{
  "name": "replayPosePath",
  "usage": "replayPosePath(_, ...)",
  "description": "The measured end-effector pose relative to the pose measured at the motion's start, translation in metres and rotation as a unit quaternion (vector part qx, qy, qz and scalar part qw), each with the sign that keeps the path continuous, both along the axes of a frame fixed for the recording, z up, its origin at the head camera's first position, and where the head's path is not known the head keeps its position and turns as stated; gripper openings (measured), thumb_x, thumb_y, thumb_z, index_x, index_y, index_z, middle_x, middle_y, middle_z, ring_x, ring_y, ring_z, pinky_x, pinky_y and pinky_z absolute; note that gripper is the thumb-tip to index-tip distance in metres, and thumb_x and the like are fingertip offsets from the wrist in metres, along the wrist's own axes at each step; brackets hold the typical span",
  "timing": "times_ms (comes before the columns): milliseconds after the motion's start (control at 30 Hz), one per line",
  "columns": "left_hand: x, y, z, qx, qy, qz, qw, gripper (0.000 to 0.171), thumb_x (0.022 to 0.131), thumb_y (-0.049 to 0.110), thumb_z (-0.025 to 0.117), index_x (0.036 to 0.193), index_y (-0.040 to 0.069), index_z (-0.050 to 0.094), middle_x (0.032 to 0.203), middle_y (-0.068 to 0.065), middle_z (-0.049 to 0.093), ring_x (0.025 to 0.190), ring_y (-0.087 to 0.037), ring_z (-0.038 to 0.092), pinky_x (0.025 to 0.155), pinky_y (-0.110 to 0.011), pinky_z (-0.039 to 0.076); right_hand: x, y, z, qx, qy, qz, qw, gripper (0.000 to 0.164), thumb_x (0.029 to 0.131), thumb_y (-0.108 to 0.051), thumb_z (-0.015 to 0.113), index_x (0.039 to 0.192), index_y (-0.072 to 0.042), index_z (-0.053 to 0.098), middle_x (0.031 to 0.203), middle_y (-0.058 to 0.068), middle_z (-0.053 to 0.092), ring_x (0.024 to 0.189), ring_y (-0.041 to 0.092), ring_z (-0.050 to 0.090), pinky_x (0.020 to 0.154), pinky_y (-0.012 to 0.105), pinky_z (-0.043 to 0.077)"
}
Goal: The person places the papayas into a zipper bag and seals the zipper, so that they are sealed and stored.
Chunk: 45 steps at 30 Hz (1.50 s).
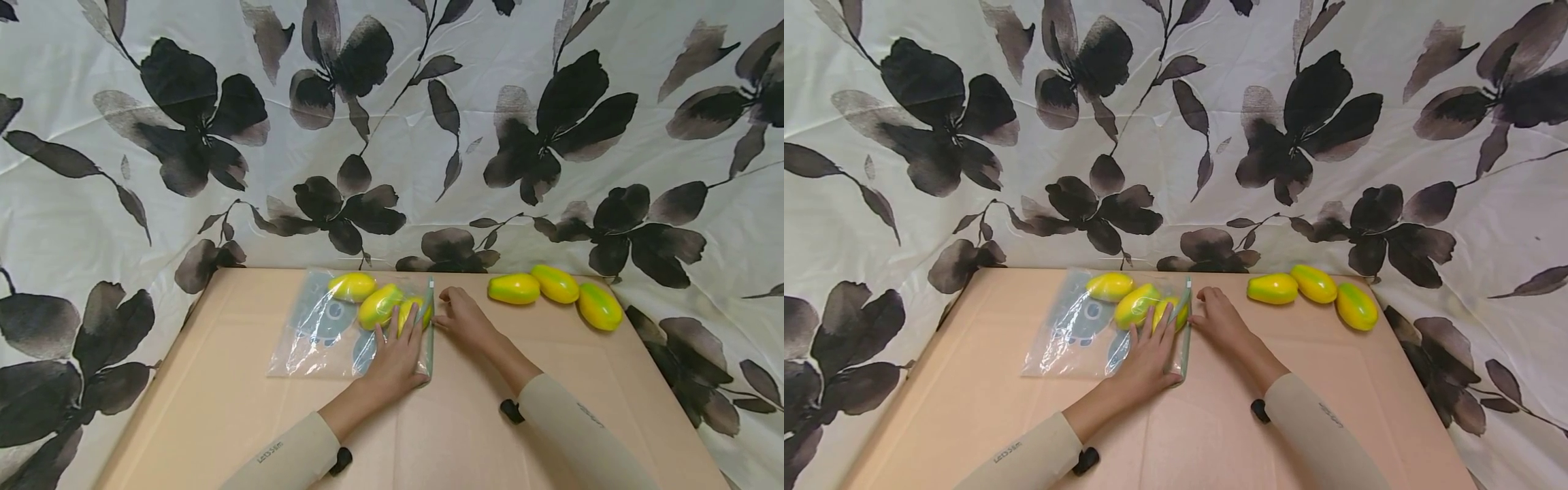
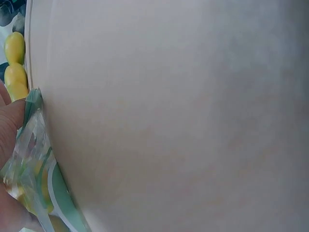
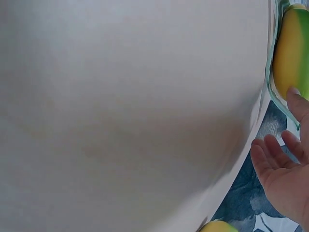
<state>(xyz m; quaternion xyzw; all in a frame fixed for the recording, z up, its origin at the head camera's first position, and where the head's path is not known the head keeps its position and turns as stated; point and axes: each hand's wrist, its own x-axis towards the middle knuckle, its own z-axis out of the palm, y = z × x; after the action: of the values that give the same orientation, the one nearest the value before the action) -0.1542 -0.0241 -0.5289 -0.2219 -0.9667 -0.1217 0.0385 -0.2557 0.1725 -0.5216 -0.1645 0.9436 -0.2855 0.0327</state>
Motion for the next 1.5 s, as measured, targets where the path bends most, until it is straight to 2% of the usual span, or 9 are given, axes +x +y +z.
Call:
replayPosePath(300, 0.002, -0.001, 0.001, 0.000, -0.002, 0.002, 1.0000, 0.126, 0.073, 0.053, 0.090, 0.164, 0.005, 0.018, 0.175, -0.013, 0.002, 0.158, -0.049, 0.005, 0.112, -0.080, 0.024, 0.014, 0.017, 0.004, -0.029, -0.008, -0.009, 1.000, 0.056, 0.092, -0.025, 0.080, 0.133, 0.001, 0.054, 0.130, 0.020, 0.060, 0.121, 0.036, 0.059, 0.107, 0.053, 0.049)
replayPosePath(667, 0.005, -0.002, 0.001, 0.005, 0.000, -0.001, 1.0000, 0.126, 0.073, 0.052, 0.090, 0.164, 0.004, 0.018, 0.175, -0.013, 0.003, 0.158, -0.049, 0.005, 0.111, -0.080, 0.025, 0.040, 0.060, 0.022, -0.060, -0.034, -0.037, 0.997, 0.061, 0.093, -0.025, 0.078, 0.142, -0.002, 0.049, 0.145, 0.023, 0.056, 0.137, 0.043, 0.050, 0.114, 0.061, 0.040)
replayPosePath(933, 0.008, -0.003, 0.001, 0.015, -0.010, -0.007, 0.9998, 0.126, 0.073, 0.050, 0.090, 0.165, 0.004, 0.017, 0.175, -0.014, 0.002, 0.158, -0.049, 0.003, 0.111, -0.081, 0.023, 0.053, 0.101, 0.027, -0.035, 0.010, -0.054, 0.998, 0.064, 0.092, -0.023, 0.079, 0.143, 0.002, 0.049, 0.144, 0.027, 0.055, 0.136, 0.047, 0.049, 0.113, 0.064, 0.038)
replayPosePath(1100, 0.008, -0.005, 0.001, 0.019, -0.015, -0.005, 0.9997, 0.128, 0.074, 0.050, 0.090, 0.165, 0.004, 0.014, 0.175, -0.014, -0.001, 0.158, -0.049, 0.000, 0.112, -0.082, 0.020, 0.053, 0.130, 0.032, -0.028, 0.051, -0.069, 0.996, 0.065, 0.093, -0.026, 0.079, 0.143, 0.003, 0.049, 0.142, 0.029, 0.053, 0.132, 0.048, 0.050, 0.110, 0.065, 0.039)
replayPosePath(1367, 0.009, -0.004, 0.003, 0.015, -0.018, -0.006, 0.9997, 0.126, 0.075, 0.050, 0.090, 0.165, 0.004, 0.016, 0.175, -0.014, -0.001, 0.158, -0.049, 0.000, 0.112, -0.081, 0.021, 0.052, 0.182, 0.042, -0.030, 0.141, -0.112, 0.983, 0.061, 0.091, -0.016, 0.079, 0.138, 0.008, 0.050, 0.140, 0.033, 0.051, 0.129, 0.051, 0.047, 0.104, 0.067, 0.038)
replayPosePath(1500, 0.009, -0.004, 0.002, 0.005, -0.012, -0.004, 0.9999, 0.124, 0.075, 0.053, 0.089, 0.164, 0.004, 0.017, 0.175, -0.013, -0.002, 0.158, -0.049, 0.001, 0.112, -0.081, 0.022, 0.047, 0.205, 0.043, -0.016, 0.159, -0.133, 0.978, 0.062, 0.091, -0.015, 0.079, 0.139, 0.009, 0.049, 0.140, 0.035, 0.050, 0.130, 0.054, 0.044, 0.107, 0.069, 0.035)
